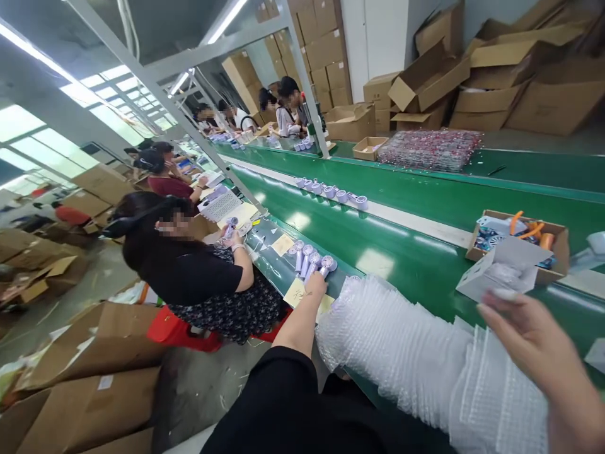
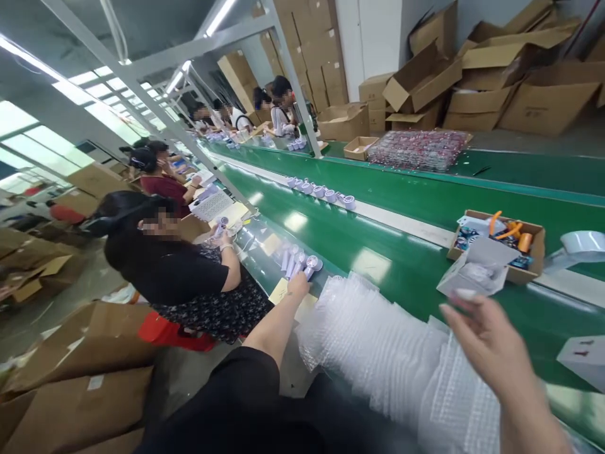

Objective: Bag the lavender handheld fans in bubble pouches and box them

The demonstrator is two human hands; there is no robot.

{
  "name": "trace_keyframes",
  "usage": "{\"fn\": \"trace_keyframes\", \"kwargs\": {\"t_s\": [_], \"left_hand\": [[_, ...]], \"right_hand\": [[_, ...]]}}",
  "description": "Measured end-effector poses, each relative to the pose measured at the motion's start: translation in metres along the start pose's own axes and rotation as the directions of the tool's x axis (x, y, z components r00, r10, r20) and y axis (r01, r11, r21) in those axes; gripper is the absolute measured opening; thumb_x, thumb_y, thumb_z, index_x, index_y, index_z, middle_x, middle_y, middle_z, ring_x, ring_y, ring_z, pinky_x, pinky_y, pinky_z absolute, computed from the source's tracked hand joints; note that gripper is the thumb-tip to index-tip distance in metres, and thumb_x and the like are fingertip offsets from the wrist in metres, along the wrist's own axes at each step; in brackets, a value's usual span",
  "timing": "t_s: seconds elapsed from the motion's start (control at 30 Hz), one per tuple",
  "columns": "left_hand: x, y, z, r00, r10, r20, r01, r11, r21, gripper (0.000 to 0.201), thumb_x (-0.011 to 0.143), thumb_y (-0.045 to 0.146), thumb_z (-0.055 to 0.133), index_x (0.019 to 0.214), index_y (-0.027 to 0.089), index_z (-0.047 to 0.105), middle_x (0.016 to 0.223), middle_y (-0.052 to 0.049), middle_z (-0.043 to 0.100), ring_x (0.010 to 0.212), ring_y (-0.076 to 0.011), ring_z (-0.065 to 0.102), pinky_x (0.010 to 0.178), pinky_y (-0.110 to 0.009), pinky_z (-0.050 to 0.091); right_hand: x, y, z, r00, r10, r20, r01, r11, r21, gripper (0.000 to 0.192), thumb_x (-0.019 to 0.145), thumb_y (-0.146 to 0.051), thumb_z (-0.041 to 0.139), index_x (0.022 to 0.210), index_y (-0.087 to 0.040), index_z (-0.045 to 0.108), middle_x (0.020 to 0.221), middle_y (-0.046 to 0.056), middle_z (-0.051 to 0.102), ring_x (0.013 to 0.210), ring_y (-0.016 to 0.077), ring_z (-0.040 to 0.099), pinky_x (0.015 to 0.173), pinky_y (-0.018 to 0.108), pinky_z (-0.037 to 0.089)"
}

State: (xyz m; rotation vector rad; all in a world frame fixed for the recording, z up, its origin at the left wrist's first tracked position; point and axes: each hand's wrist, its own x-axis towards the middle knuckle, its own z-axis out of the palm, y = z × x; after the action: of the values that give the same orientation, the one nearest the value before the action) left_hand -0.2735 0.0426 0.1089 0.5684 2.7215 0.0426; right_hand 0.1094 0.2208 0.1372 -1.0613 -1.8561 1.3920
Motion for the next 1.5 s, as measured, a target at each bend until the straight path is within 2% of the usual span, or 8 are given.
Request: {"fn": "trace_keyframes", "kwargs": {"t_s": [0.33,0.43,0.57,0.7,0.87,1.13,1.3,1.5], "left_hand": [[-0.053,0.016,0.014,0.879,0.453,0.146,-0.393,0.864,-0.314,0.044,0.082,0.054,0.042,0.077,0.014,0.058,0.071,-0.005,0.061,0.072,-0.0189,0.06,0.059,-0.025,0.04],[-0.127,0.041,0.04,0.614,0.716,0.331,-0.384,0.638,-0.668,0.041,0.076,0.054,0.054,0.075,0.013,0.058,0.062,0.001,0.054,0.057,-0.012,0.052,0.051,-0.021,0.036],[-0.216,0.081,0.08,0.112,0.833,0.541,-0.48,0.522,-0.705,0.047,0.082,0.057,0.045,0.077,0.013,0.061,0.059,0.001,0.055,0.052,-0.0113,0.052,0.05,-0.022,0.038],[-0.262,0.141,0.121,0.083,0.937,0.339,-0.886,0.225,-0.404,0.043,0.095,0.04,0.027,0.09,0.015,0.062,0.086,-0.008,0.063,0.083,-0.0176,0.059,0.073,-0.028,0.045],[-0.293,0.195,0.181,-0.183,0.866,0.465,-0.983,-0.174,-0.064,0.022,0.083,0.017,0.052,0.101,0.008,0.06,0.108,-0.018,0.058,0.105,-0.0268,0.052,0.082,-0.035,0.045],[-0.28,0.224,0.164,-0.153,0.869,0.471,-0.987,-0.115,-0.109,0.023,0.083,0.01,0.044,0.094,0.014,0.063,0.095,-0.011,0.064,0.093,-0.02,0.057,0.085,-0.032,0.044],[-0.243,0.271,0.098,0.026,0.909,0.417,-0.808,0.264,-0.526,0.027,0.09,0.031,0.041,0.097,0.017,0.062,0.073,0.0,0.061,0.061,-0.0108,0.052,0.06,-0.022,0.042],[-0.215,0.32,0.091,0.216,0.892,0.396,-0.887,0.349,-0.301,0.01,0.08,0.024,0.06,0.082,0.015,0.064,0.079,-0.005,0.06,0.08,-0.0187,0.054,0.074,-0.028,0.04]], "right_hand": [[-0.129,-0.031,0.128,0.798,0.371,0.474,-0.574,0.707,0.413,0.03,0.08,-0.048,0.061,0.087,-0.018,0.059,0.082,0.005,0.067,0.068,0.0154,0.062,0.06,0.028,0.049],[-0.141,-0.022,0.134,0.871,0.454,0.189,-0.386,0.393,0.834,0.04,0.074,-0.05,0.068,0.103,-0.023,0.059,0.117,0.008,0.062,0.1,0.022,0.061,0.08,0.037,0.05],[-0.172,-0.005,0.104,0.772,0.628,-0.096,-0.121,0.293,0.948,0.039,0.07,-0.045,0.073,0.098,-0.019,0.063,0.101,0.008,0.068,0.101,0.0253,0.061,0.083,0.038,0.051],[-0.238,0.02,0.059,0.601,0.742,-0.295,-0.041,0.398,0.917,0.039,0.068,-0.035,0.077,0.102,-0.026,0.061,0.099,0.0,0.067,0.091,0.0208,0.064,0.075,0.033,0.055],[-0.31,0.046,0.034,0.523,0.828,-0.203,-0.191,0.346,0.918,0.042,0.067,-0.031,0.078,0.103,-0.024,0.058,0.083,-0.001,0.067,0.076,0.017,0.064,0.065,0.029,0.055],[-0.322,0.065,0.017,0.555,0.828,-0.079,-0.177,0.211,0.961,0.044,0.07,-0.03,0.076,0.107,-0.025,0.054,0.089,-0.001,0.065,0.081,0.0194,0.065,0.064,0.032,0.055],[-0.308,0.067,-0.009,0.592,0.803,-0.065,-0.172,0.204,0.964,0.041,0.069,-0.028,0.077,0.104,-0.025,0.056,0.087,0.0,0.065,0.081,0.0191,0.065,0.063,0.031,0.055],[-0.293,0.072,-0.011,0.588,0.806,-0.062,-0.174,0.201,0.964,0.04,0.068,-0.028,0.077,0.101,-0.025,0.055,0.086,0.0,0.066,0.081,0.0195,0.066,0.063,0.03,0.056]]}}
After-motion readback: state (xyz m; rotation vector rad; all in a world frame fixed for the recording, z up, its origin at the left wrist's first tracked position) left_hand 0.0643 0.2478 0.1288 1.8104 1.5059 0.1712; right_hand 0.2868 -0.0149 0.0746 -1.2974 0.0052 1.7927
